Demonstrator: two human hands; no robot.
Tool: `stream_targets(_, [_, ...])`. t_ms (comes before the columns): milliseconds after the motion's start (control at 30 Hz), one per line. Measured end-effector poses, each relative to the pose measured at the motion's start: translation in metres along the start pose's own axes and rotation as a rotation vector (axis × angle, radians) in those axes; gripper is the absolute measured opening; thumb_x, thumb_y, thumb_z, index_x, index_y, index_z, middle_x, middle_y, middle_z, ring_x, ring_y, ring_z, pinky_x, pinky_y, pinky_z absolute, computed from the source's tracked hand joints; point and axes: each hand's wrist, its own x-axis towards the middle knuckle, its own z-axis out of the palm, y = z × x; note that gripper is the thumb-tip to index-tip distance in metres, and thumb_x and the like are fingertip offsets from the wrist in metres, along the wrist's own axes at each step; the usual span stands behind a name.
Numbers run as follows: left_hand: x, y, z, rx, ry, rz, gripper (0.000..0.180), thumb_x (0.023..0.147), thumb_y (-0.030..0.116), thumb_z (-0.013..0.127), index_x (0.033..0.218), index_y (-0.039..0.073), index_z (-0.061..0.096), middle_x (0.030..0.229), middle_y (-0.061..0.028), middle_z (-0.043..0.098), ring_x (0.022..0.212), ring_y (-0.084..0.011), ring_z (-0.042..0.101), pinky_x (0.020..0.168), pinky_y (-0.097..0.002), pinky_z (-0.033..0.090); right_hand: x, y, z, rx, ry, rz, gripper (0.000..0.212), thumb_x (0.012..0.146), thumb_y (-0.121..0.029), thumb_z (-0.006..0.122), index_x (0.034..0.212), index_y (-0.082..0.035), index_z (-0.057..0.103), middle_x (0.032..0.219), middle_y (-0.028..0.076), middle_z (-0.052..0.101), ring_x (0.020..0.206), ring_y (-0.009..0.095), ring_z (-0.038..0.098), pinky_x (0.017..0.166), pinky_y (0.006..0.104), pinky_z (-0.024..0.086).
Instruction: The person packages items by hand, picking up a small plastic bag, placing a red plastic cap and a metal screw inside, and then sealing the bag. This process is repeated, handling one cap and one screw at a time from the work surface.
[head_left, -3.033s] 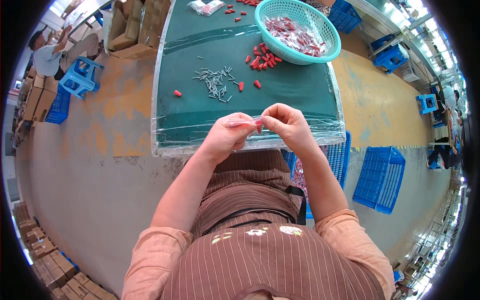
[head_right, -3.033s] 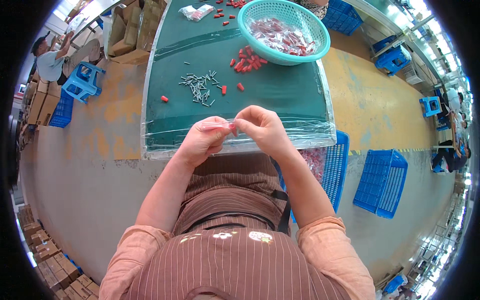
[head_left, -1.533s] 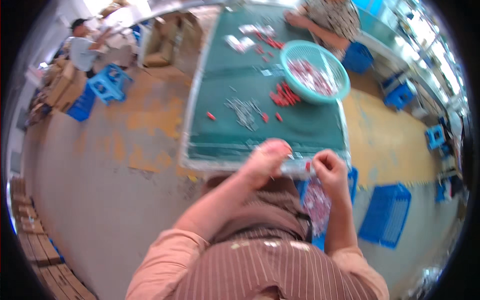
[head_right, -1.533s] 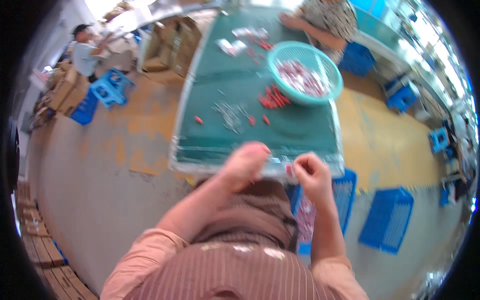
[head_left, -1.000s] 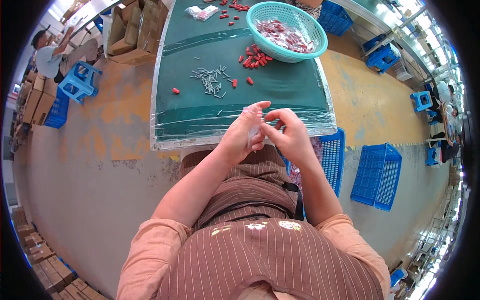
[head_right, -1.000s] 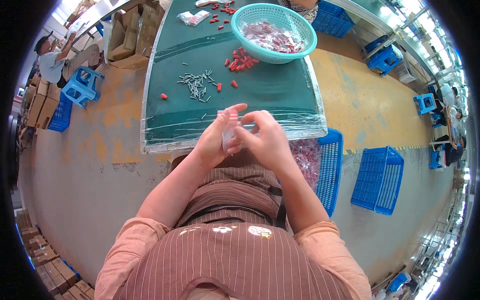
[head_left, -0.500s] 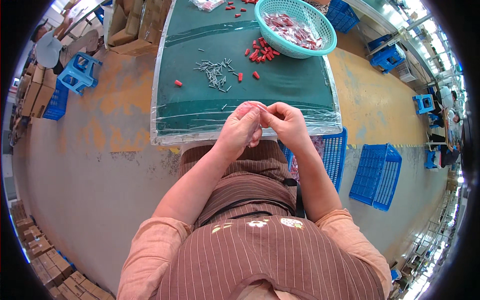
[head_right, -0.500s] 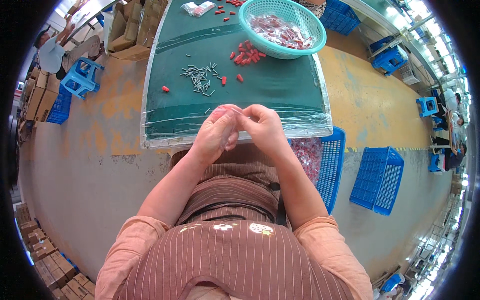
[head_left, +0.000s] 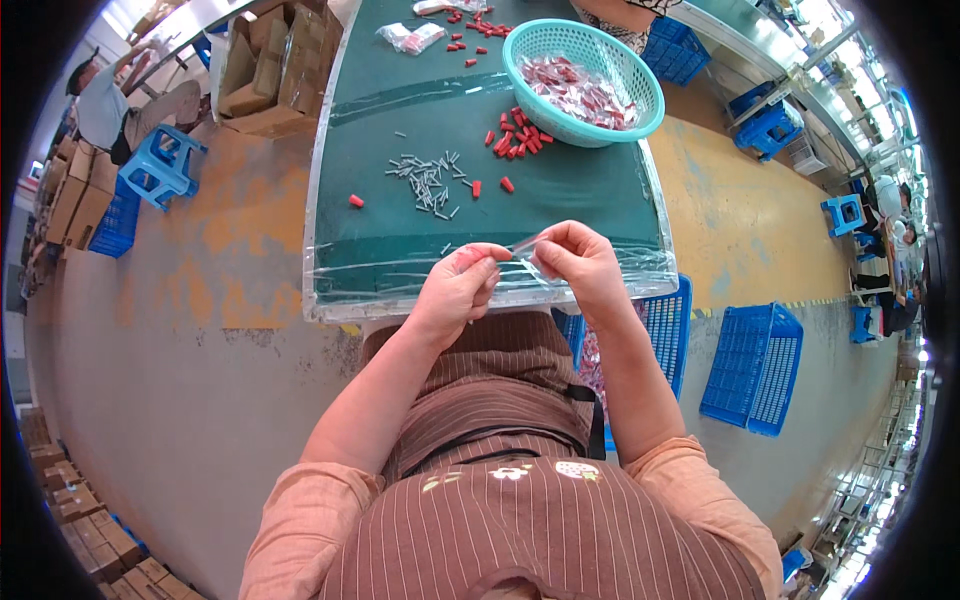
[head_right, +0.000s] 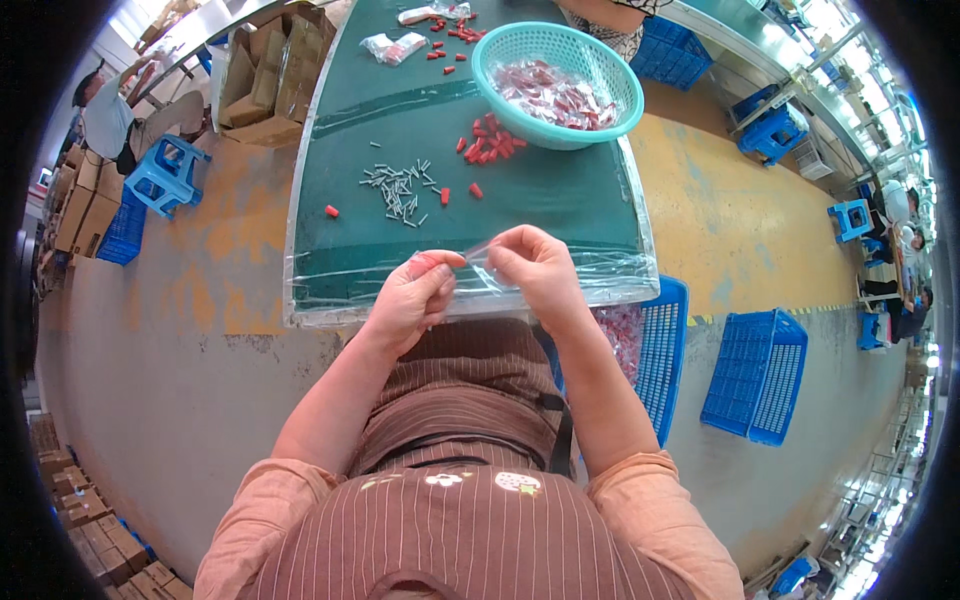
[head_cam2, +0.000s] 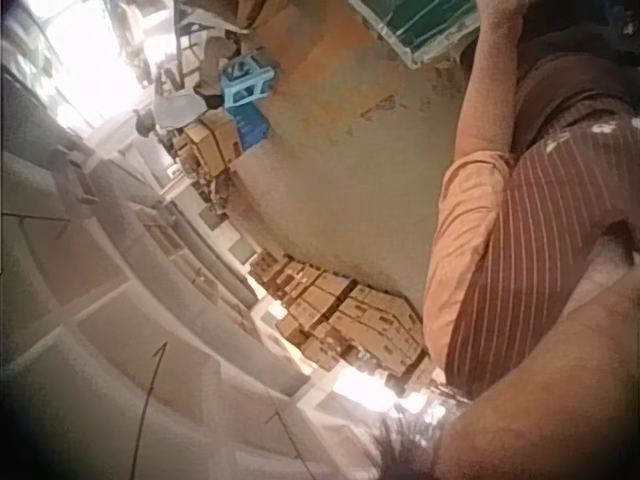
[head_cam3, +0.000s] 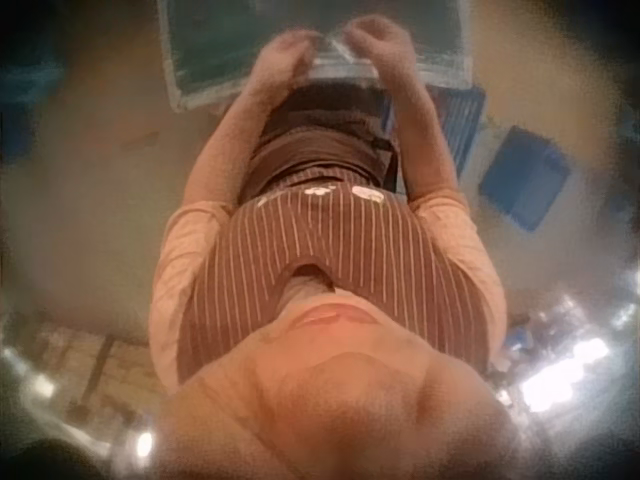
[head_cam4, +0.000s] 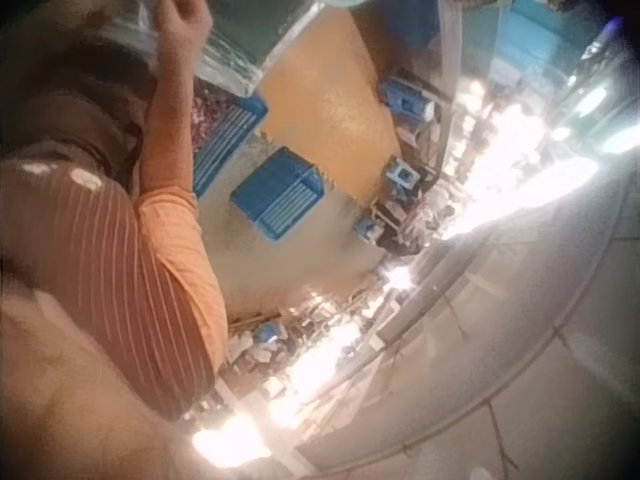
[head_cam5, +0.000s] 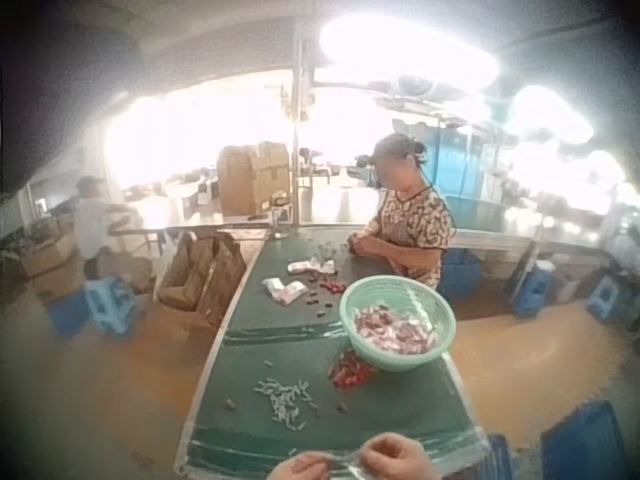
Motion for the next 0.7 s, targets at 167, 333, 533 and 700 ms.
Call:
stream_targets(167, [0.0, 0.023, 0.008, 0.149, 0.075, 0.022, 0.013, 0.092, 0.016, 0.059, 0.099, 0.005, 0.061, 0.059, 0.0073, 0.041, 0.046, -0.0011, 0.031, 0.039, -0.0179, 0.022, 0.006, -0.016, 0.005, -0.253, -0.115, 0.011, 0.008, 0.087, -0.005, 0.062, 0.09, 0.002, 0.062, 0.075, 0.001, 0.059, 0.067, 0.006, 0.051, 0.06, 0.0192, 0.042])
stream_targets(333, [0.006, 0.022, 0.009, 0.6, 0.151, 0.199, 0.013, 0.084, 0.014, 0.068, 0.09, 0.002, 0.068, 0.069, 0.0076, 0.053, 0.06, -0.0001, 0.042, 0.052, -0.0165, 0.034, 0.01, -0.028, 0.011, -0.42, -0.172, -0.019, 0.013, 0.085, -0.009, 0.064, 0.088, 0.003, 0.064, 0.078, 0.002, 0.063, 0.072, 0.007, 0.054, 0.065, 0.0231, 0.046])
stream_targets(533, [0.008, 0.016, 0.011, 0.546, 0.197, 0.145, 0.011, 0.082, 0.012, 0.069, 0.085, 0.001, 0.068, 0.07, 0.007, 0.055, 0.063, -0.0006, 0.044, 0.057, -0.0165, 0.037, 0.011, -0.017, 0.009, -0.482, -0.102, -0.082, 0.013, 0.083, -0.008, 0.063, 0.091, 0.002, 0.063, 0.078, 0.004, 0.062, 0.072, 0.01, 0.056, 0.066, 0.0256, 0.046])
stream_targets(700, [0.007, 0.015, 0.011, 0.398, 0.297, 0.042, 0.009, 0.078, 0.008, 0.071, 0.08, 0.0, 0.067, 0.071, 0.0055, 0.057, 0.062, -0.0015, 0.044, 0.055, -0.0184, 0.038, -0.009, -0.019, 0.026, -1.061, 0.254, -0.668, 0.016, 0.076, -0.006, 0.066, 0.09, -0.002, 0.06, 0.088, 0.013, 0.058, 0.079, 0.027, 0.058, 0.069, 0.0363, 0.047])
